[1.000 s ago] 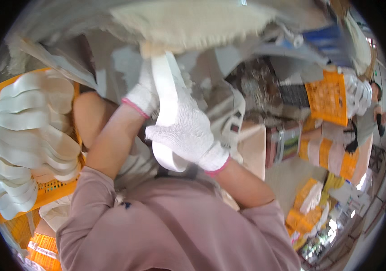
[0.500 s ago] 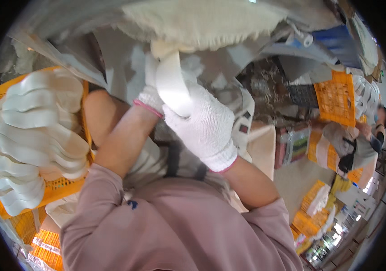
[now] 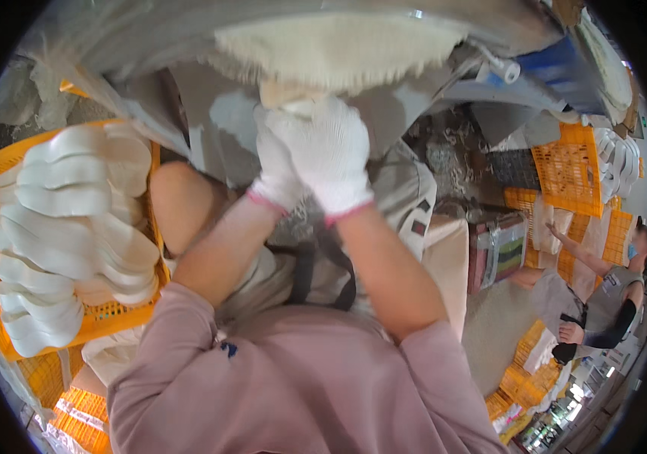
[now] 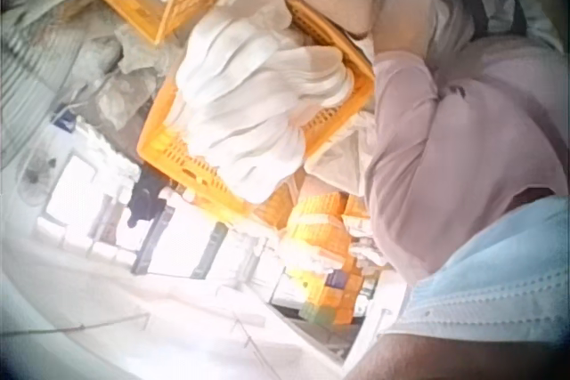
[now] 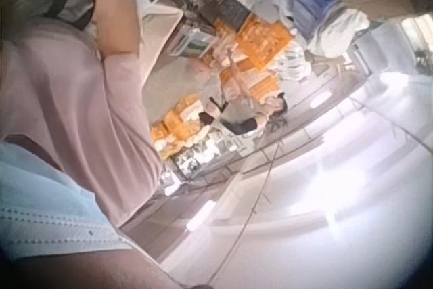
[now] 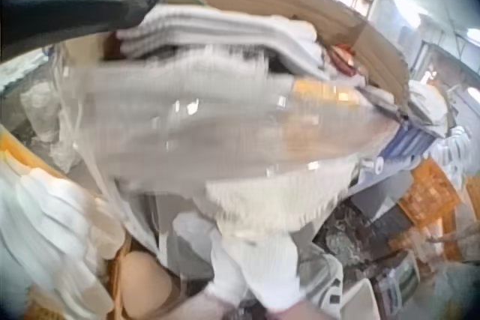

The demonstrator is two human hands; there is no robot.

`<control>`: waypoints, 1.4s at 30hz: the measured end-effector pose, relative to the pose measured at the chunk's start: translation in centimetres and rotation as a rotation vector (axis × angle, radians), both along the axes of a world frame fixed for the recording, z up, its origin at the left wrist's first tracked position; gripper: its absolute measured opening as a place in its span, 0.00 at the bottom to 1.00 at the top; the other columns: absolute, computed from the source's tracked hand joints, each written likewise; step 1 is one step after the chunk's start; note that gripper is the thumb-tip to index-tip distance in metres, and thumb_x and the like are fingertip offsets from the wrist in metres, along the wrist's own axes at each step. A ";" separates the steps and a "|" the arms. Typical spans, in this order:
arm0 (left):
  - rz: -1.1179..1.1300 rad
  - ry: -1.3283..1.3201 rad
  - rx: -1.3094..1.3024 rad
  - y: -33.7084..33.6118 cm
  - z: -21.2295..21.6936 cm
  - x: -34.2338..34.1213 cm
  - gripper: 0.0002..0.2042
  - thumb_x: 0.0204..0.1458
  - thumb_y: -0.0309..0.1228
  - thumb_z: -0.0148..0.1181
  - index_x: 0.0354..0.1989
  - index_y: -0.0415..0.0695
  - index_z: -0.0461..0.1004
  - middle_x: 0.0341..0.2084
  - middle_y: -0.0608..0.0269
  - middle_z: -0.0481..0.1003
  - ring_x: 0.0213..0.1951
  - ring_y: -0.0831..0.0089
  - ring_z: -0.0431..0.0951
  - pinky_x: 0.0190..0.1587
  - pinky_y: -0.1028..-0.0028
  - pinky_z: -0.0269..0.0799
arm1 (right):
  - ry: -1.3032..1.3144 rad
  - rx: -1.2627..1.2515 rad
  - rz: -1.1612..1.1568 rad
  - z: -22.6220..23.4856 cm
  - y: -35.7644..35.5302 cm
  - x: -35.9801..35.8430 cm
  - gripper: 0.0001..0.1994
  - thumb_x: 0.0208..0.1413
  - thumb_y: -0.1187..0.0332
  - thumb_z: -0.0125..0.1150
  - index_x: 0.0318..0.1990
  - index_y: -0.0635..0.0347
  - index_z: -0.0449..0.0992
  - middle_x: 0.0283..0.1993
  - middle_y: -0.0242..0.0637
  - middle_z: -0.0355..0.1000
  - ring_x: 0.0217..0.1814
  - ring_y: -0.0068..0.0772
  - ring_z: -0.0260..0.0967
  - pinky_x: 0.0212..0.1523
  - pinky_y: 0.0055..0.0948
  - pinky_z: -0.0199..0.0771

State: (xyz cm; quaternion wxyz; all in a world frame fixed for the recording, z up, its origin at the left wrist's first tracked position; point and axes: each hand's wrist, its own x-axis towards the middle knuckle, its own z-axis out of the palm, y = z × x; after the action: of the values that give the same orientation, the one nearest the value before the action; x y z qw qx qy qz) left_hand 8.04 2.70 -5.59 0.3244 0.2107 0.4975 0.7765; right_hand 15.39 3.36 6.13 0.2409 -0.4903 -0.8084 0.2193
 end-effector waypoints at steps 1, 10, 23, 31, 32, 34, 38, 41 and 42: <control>-0.047 -0.376 -0.020 0.2 0.2 0.4 0.31 0.68 0.60 0.42 0.51 0.43 0.76 0.43 0.55 0.81 0.44 0.56 0.83 0.51 0.58 0.81 | -0.044 0.031 0.069 -0.9 -0.1 0.7 0.29 0.48 0.47 0.80 0.47 0.64 0.84 0.38 0.51 0.83 0.43 0.55 0.83 0.47 0.45 0.82; -0.302 -1.078 0.047 1.9 3.9 -3.9 0.35 0.68 0.65 0.35 0.65 0.50 0.70 0.54 0.56 0.77 0.53 0.48 0.76 0.55 0.46 0.76 | -0.258 0.131 0.298 1.5 -3.0 4.2 0.09 0.52 0.65 0.67 0.30 0.60 0.74 0.31 0.45 0.74 0.31 0.55 0.76 0.33 0.51 0.78; -0.301 -1.004 0.035 -1.1 1.6 0.7 0.27 0.75 0.52 0.40 0.67 0.43 0.71 0.61 0.54 0.77 0.62 0.57 0.77 0.68 0.60 0.72 | 0.942 -1.108 -0.475 3.3 -9.1 10.9 0.23 0.58 0.72 0.69 0.61 0.69 0.77 0.55 0.45 0.82 0.55 0.35 0.82 0.53 0.35 0.84; -0.304 -0.179 -0.403 -5.8 2.6 -4.4 0.27 0.71 0.51 0.54 0.62 0.39 0.76 0.52 0.52 0.80 0.50 0.67 0.82 0.57 0.66 0.77 | 0.298 -0.687 -0.175 -0.6 -6.8 18.5 0.22 0.62 0.71 0.64 0.63 0.67 0.77 0.60 0.50 0.78 0.62 0.45 0.76 0.65 0.43 0.74; -0.815 -0.265 -0.510 -9.3 4.2 -6.0 0.24 0.70 0.52 0.55 0.53 0.40 0.79 0.48 0.53 0.83 0.47 0.61 0.81 0.57 0.64 0.75 | 0.207 -0.655 -0.204 -1.5 -7.5 21.3 0.22 0.62 0.70 0.64 0.63 0.67 0.77 0.61 0.50 0.78 0.63 0.45 0.76 0.65 0.43 0.74; -0.268 0.805 -0.303 -14.9 8.3 -10.8 0.21 0.61 0.50 0.67 0.42 0.41 0.82 0.40 0.46 0.81 0.44 0.48 0.81 0.52 0.60 0.78 | 0.010 -0.595 -0.292 -3.8 -9.6 27.6 0.22 0.63 0.69 0.64 0.63 0.67 0.77 0.61 0.52 0.78 0.63 0.47 0.76 0.65 0.43 0.73; 0.596 0.711 -0.777 -21.8 13.5 -23.3 0.24 0.53 0.39 0.75 0.52 0.35 0.80 0.44 0.46 0.80 0.48 0.52 0.81 0.54 0.58 0.77 | -0.228 -0.639 -0.474 -9.0 -14.7 39.5 0.22 0.63 0.68 0.64 0.62 0.68 0.78 0.63 0.54 0.77 0.64 0.49 0.75 0.65 0.42 0.73; 0.898 0.972 -0.933 -22.6 11.4 -25.6 0.28 0.53 0.39 0.73 0.59 0.35 0.74 0.52 0.43 0.77 0.58 0.48 0.76 0.62 0.53 0.71 | 0.277 -0.878 -0.659 -11.4 -16.3 43.4 0.22 0.63 0.66 0.64 0.62 0.68 0.78 0.63 0.56 0.76 0.65 0.51 0.75 0.65 0.42 0.72; 0.844 1.019 -1.022 -22.4 10.3 -25.1 0.28 0.54 0.39 0.72 0.61 0.37 0.74 0.54 0.45 0.76 0.60 0.46 0.74 0.64 0.52 0.70 | 0.028 -0.752 -0.443 -11.6 -16.1 43.4 0.21 0.64 0.66 0.63 0.62 0.68 0.78 0.59 0.57 0.77 0.61 0.52 0.75 0.63 0.43 0.72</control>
State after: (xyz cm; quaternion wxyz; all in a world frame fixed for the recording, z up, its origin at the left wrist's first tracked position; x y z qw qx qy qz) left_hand -17.09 -19.73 4.68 -0.2026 0.1589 0.9113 0.3214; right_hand 58.76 -12.74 -5.45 0.0974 -0.7025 -0.5442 0.4481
